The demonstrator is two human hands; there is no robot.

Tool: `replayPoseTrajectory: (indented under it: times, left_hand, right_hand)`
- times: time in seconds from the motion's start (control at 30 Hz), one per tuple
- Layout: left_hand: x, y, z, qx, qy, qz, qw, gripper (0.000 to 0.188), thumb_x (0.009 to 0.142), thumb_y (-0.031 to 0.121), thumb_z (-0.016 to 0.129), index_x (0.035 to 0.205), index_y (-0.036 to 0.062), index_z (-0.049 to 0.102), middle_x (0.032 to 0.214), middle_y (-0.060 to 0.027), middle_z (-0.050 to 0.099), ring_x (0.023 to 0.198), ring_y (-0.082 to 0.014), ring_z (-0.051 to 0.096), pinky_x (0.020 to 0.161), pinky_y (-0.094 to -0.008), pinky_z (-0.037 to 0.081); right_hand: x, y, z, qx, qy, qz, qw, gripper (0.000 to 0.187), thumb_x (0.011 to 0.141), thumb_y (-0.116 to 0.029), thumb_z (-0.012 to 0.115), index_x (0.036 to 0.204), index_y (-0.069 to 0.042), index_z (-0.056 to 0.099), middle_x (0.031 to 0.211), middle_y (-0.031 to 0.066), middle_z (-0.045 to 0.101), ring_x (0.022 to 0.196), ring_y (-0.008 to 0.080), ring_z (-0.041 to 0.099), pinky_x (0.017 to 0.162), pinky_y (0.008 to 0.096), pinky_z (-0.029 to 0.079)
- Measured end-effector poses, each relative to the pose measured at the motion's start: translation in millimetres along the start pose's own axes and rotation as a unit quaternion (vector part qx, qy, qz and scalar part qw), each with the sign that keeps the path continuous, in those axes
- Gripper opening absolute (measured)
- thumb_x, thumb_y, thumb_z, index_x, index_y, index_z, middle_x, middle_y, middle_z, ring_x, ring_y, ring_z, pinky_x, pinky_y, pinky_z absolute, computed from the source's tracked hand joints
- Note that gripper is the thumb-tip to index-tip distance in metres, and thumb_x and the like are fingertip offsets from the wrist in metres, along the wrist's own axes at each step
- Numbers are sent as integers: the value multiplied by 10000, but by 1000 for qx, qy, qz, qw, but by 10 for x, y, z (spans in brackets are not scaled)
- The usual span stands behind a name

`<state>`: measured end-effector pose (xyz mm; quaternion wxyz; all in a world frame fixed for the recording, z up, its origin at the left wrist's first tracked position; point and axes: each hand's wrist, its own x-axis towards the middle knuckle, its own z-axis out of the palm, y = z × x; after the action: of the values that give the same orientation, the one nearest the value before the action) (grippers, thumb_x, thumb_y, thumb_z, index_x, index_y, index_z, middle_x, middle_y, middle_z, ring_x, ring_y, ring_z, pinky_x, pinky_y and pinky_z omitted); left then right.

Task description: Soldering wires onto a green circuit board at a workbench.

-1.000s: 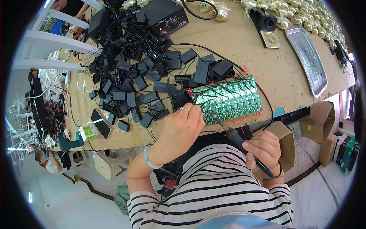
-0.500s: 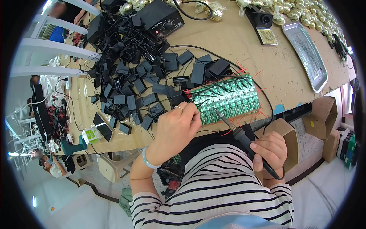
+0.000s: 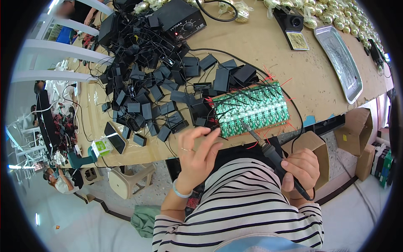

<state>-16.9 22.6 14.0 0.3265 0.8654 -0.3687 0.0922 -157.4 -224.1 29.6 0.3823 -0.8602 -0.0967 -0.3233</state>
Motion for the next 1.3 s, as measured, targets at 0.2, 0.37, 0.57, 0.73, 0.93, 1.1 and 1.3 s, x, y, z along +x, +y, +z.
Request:
replayPoseTrajectory:
  times: [0.2,0.37,0.57,0.73,0.93,1.1,1.3]
  left_hand:
    - [-142,-67,212,-44,41,1,998,278,780,-53,806,1041,32,764,1023,-78,696,891,-265,657,792,-341,537]
    - [-96,-78,257,-62,67,-23,996,231,787,-42,807,997,32,747,970,-88,733,874,-275,680,776,-350,548]
    - [-135,-92,225,-66,17,-14,998,182,810,-38,794,972,18,732,953,-100,747,900,-281,695,774,-337,561]
    - [-154,-42,68,-340,81,-203,914,178,863,-54,755,1029,9,747,857,-50,662,727,-137,628,641,-250,495]
    - [32,-49,-22,-179,30,-89,979,219,837,-46,785,1038,40,794,835,-17,633,608,-63,454,522,-221,339]
    - [71,0,59,-134,31,-53,989,191,799,-46,806,965,48,796,823,-13,654,574,-59,460,499,-223,345]
    - [88,-31,100,-130,5,-48,990,171,798,-40,804,944,46,777,836,-24,667,570,-69,486,491,-229,373]
  right_hand:
    - [17,-23,11,2,7,-11,1000,190,798,-58,641,961,7,714,775,76,683,609,226,644,578,336,534]
    - [-3,-42,16,1,11,-6,1000,171,820,-71,644,955,8,714,773,80,685,610,227,645,574,333,531]
    - [5,-54,-12,-5,5,-1,1000,166,825,-76,653,956,8,714,783,77,687,623,225,652,589,332,540]
    - [23,-58,-8,9,-19,-11,1000,176,796,-52,660,953,7,714,792,76,690,631,223,654,601,336,549]
    - [9,-32,-2,25,-59,-28,998,199,761,-38,674,947,19,711,802,80,692,635,217,656,606,336,554]
    - [11,-53,-4,26,-66,-23,997,211,756,-26,674,959,18,715,810,82,692,642,217,656,615,334,554]
    - [14,-21,71,41,-74,-25,996,238,739,2,676,972,23,720,827,87,690,641,215,645,614,334,551]
